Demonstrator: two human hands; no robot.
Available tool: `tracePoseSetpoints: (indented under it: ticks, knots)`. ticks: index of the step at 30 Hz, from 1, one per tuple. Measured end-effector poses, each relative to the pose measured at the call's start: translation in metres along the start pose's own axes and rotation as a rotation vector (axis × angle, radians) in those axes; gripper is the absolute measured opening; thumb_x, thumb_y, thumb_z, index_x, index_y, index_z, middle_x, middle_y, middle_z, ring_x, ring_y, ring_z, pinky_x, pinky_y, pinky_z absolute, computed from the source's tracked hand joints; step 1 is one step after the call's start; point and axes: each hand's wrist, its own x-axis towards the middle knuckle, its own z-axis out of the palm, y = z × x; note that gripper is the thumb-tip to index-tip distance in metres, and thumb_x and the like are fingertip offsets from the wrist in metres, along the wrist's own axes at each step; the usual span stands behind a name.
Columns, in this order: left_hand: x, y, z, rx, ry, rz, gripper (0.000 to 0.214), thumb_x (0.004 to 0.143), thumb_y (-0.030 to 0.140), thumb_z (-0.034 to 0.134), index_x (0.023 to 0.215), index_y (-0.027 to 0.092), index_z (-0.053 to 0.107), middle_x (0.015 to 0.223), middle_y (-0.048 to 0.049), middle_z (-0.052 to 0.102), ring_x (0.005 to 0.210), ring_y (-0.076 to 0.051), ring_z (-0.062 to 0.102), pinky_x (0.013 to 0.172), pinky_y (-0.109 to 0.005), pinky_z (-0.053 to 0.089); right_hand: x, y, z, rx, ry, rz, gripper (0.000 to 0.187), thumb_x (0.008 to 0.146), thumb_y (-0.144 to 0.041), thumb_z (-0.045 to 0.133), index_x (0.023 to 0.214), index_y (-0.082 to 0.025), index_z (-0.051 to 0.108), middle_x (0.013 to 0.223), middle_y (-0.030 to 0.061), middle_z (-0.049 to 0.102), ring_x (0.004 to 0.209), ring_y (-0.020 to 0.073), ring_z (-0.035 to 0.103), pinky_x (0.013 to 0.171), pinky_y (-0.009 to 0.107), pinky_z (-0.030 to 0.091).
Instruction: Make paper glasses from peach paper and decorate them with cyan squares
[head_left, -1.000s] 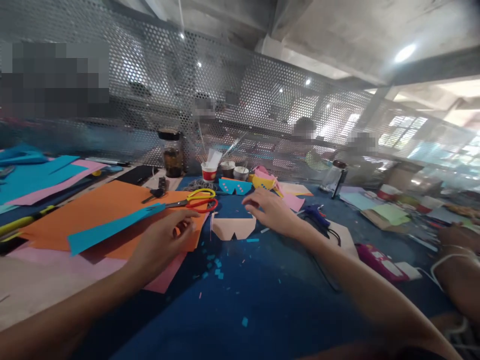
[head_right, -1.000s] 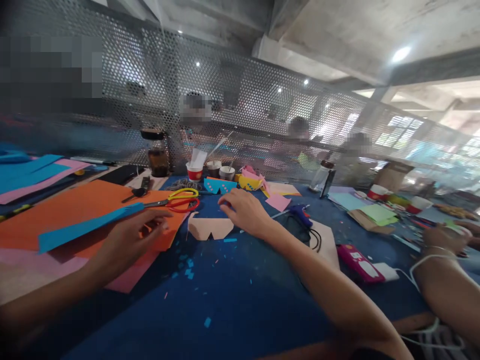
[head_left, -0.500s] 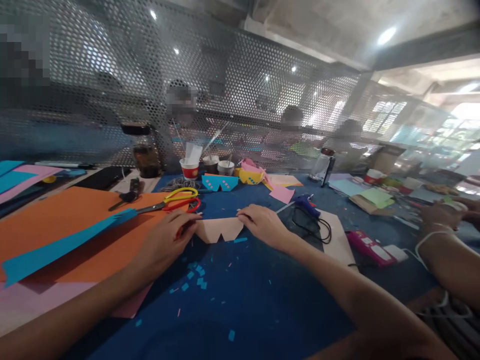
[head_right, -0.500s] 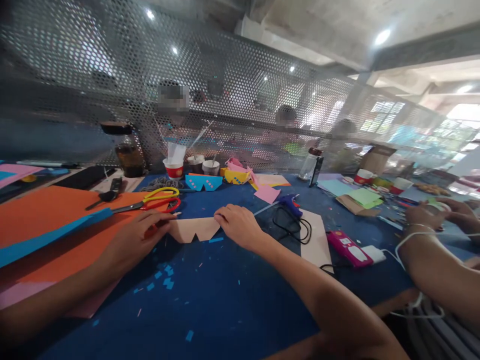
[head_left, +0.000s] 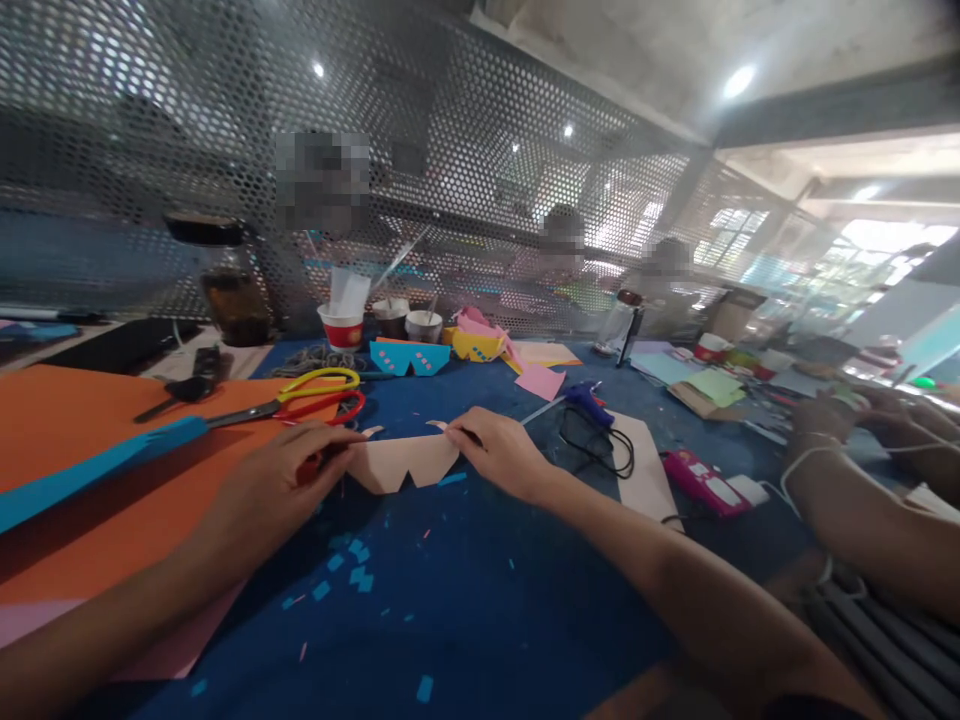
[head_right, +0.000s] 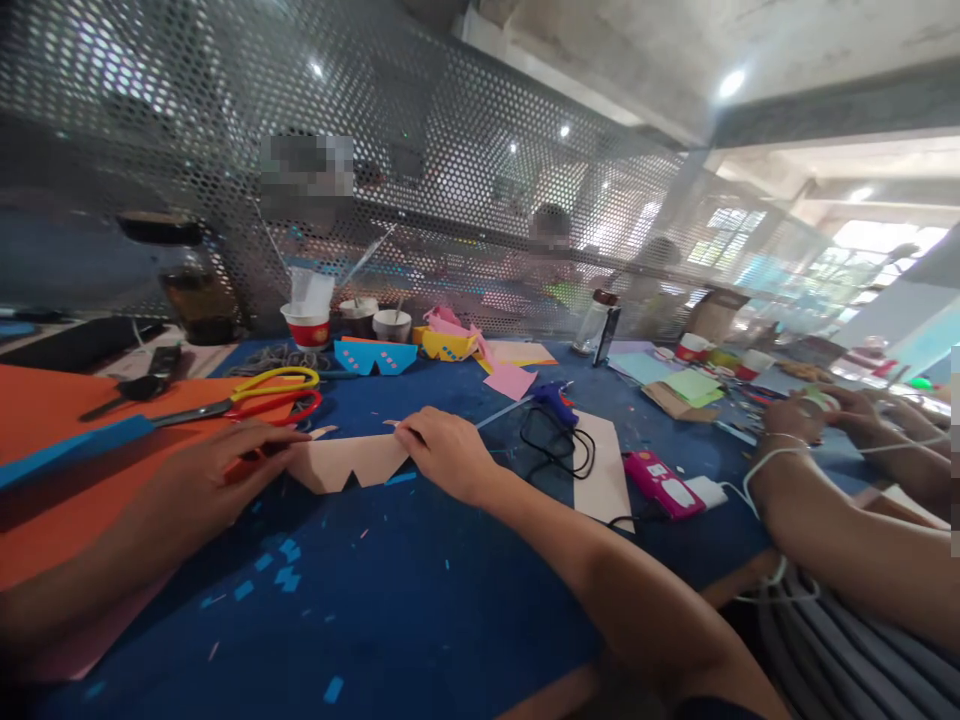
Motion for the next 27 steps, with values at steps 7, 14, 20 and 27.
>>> tracePoseSetpoints:
  ticks: [7,14,20,27]
  knots:
    - [0.001,-0.002,-0.001,-0.038,-0.011,-0.088,0.041,0.09,0.067,0.065,0.108,0.034,0.08,0.113,-0.0006,0.083,0.089,-0.029,0.075,0.062,-0.029,0.055,0.0,-0.001,0.004,0.031,0.012,-0.01,0.017,0.111,-0.025,0.058,0.117,-0.023,0.074,0.12,0.0048,0.079,0.109,0.0183,0.072,0.094,0.028,0.051]
    - [0.0,-0.003,-0.003,-0.004,-0.044,-0.145,0.041,0.09,0.068,0.061,0.107,0.034,0.077,0.093,0.0044,0.082,0.057,-0.022,0.066,0.052,-0.028,0.049,0.01,0.014,-0.035,-0.124,0.082,0.149,0.021,0.107,-0.027,0.063,0.127,-0.022,0.07,0.118,0.004,0.078,0.103,0.0163,0.073,0.09,0.026,0.051]
    - [0.001,-0.004,-0.003,-0.022,-0.011,-0.138,0.041,0.09,0.065,0.062,0.107,0.031,0.076,0.103,0.0019,0.083,0.08,-0.027,0.075,0.063,-0.03,0.054,0.002,0.066,-0.101,-0.441,0.156,0.515,0.03,0.107,-0.028,0.056,0.131,-0.014,0.066,0.135,0.0201,0.072,0.125,0.0323,0.068,0.102,0.04,0.049]
    - [-0.001,0.015,-0.009,-0.081,-0.045,-0.137,0.04,0.096,0.06,0.061,0.108,0.025,0.077,0.098,-0.0002,0.082,0.071,-0.023,0.073,0.061,-0.03,0.052,-0.032,0.121,-0.104,-0.676,-0.057,0.811,0.044,0.101,-0.035,0.065,0.132,-0.004,0.07,0.138,0.0331,0.068,0.134,0.0445,0.064,0.105,0.051,0.05]
